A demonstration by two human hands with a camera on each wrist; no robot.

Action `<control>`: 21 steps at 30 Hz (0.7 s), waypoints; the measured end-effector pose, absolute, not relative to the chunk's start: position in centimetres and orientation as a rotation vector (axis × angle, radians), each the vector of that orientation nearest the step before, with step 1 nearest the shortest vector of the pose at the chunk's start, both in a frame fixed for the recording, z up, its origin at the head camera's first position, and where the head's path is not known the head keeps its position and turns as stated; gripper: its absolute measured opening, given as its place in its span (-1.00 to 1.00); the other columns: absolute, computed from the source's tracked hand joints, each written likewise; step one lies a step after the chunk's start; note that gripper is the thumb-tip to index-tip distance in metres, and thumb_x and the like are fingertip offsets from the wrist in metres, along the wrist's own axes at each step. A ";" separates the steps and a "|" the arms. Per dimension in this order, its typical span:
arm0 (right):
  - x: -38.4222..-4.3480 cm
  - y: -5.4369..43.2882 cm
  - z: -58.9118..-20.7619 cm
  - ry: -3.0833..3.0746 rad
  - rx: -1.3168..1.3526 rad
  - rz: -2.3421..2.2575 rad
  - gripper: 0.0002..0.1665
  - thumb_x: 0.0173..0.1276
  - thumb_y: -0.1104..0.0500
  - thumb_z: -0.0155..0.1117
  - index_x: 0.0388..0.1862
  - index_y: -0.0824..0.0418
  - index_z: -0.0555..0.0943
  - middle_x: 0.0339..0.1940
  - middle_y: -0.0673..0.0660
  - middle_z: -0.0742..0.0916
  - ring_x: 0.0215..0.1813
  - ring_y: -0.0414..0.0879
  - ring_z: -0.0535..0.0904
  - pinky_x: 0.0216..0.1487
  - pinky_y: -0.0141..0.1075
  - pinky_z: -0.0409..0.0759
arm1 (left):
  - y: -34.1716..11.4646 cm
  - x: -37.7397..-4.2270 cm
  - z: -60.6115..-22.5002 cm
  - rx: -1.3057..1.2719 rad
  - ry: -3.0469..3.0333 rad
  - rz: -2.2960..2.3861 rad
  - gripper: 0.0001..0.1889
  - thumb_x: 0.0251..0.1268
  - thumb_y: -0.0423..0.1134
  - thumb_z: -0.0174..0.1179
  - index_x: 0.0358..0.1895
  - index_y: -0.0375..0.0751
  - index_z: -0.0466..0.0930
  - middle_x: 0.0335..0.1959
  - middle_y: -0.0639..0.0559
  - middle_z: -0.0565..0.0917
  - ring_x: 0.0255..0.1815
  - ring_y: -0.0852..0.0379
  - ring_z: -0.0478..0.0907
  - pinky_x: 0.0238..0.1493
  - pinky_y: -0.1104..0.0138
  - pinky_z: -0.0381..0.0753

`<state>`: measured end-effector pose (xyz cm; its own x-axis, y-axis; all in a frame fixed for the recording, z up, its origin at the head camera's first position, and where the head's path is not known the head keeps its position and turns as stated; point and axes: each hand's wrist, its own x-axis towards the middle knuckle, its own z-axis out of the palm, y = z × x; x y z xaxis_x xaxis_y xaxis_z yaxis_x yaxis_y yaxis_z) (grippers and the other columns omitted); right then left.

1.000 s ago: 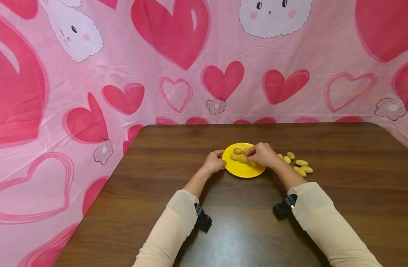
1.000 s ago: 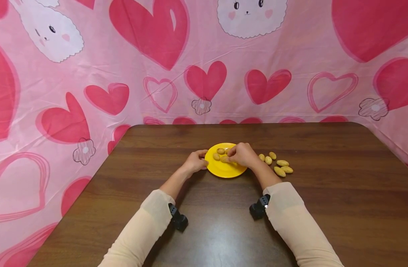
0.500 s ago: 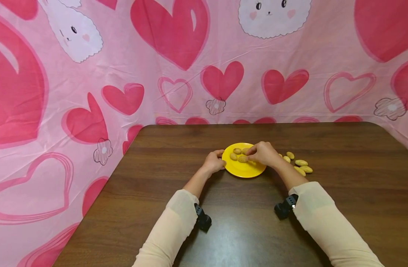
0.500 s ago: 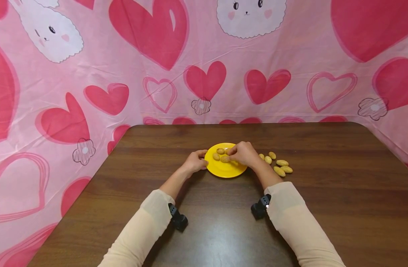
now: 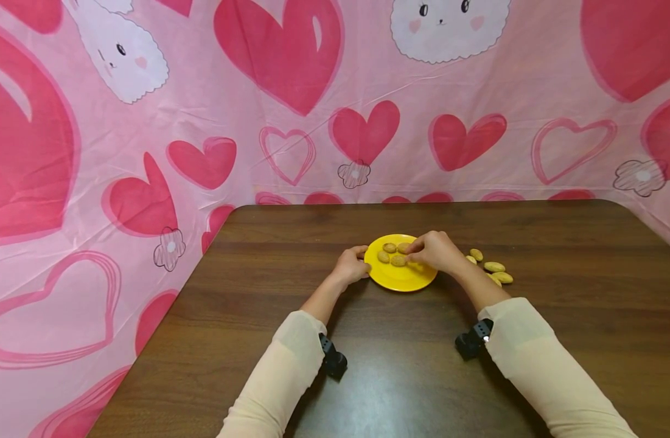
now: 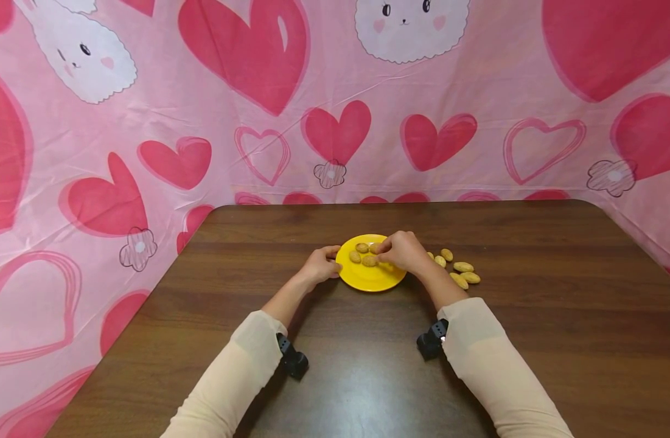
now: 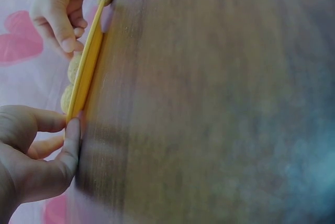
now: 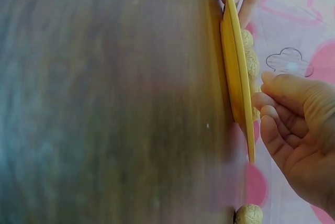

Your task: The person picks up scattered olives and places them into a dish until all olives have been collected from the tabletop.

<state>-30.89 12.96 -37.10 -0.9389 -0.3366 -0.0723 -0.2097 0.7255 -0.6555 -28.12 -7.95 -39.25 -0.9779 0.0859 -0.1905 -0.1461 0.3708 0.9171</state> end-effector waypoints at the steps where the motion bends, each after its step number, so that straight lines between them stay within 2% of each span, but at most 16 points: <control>1: -30.9 13.0 -37.1 2.742 -0.437 -1.009 -0.70 0.17 0.15 0.35 -0.14 0.29 0.70 -0.10 0.26 0.66 -0.14 0.05 0.49 -0.14 -0.27 0.60 | -8.0 -28.1 -39.3 -0.054 2.424 1.653 -0.44 0.14 -0.57 0.08 0.28 -0.31 0.32 -0.09 -0.15 0.49 -0.19 0.04 0.51 -0.21 0.30 0.62; 8: -30.8 13.5 -37.1 2.779 -0.484 -0.976 -0.70 0.16 0.17 0.35 -0.16 0.31 0.69 -0.16 0.25 0.69 -0.20 0.03 0.52 -0.22 -0.30 0.62 | -8.0 -28.2 -39.4 -0.046 2.437 1.639 -0.42 0.13 -0.57 0.09 0.29 -0.32 0.31 -0.07 -0.16 0.48 -0.17 0.02 0.52 -0.22 0.30 0.62; 18: -30.6 15.0 -36.8 2.862 -0.586 -0.892 -0.72 0.18 0.18 0.33 -0.18 0.34 0.69 -0.22 0.23 0.71 -0.17 0.06 0.55 -0.13 -0.16 0.60 | -8.0 -28.2 -39.4 -0.047 2.435 1.640 -0.42 0.13 -0.56 0.08 0.30 -0.32 0.30 -0.03 -0.17 0.48 -0.14 0.02 0.51 -0.20 0.30 0.62; 21: -30.6 15.5 -36.8 2.882 -0.626 -0.893 -0.73 0.17 0.20 0.33 -0.20 0.35 0.69 -0.26 0.21 0.72 -0.21 0.05 0.56 -0.17 -0.16 0.59 | -8.0 -28.2 -39.4 -0.055 2.432 1.641 -0.42 0.13 -0.56 0.08 0.30 -0.32 0.30 -0.03 -0.17 0.48 -0.15 0.03 0.51 -0.20 0.30 0.61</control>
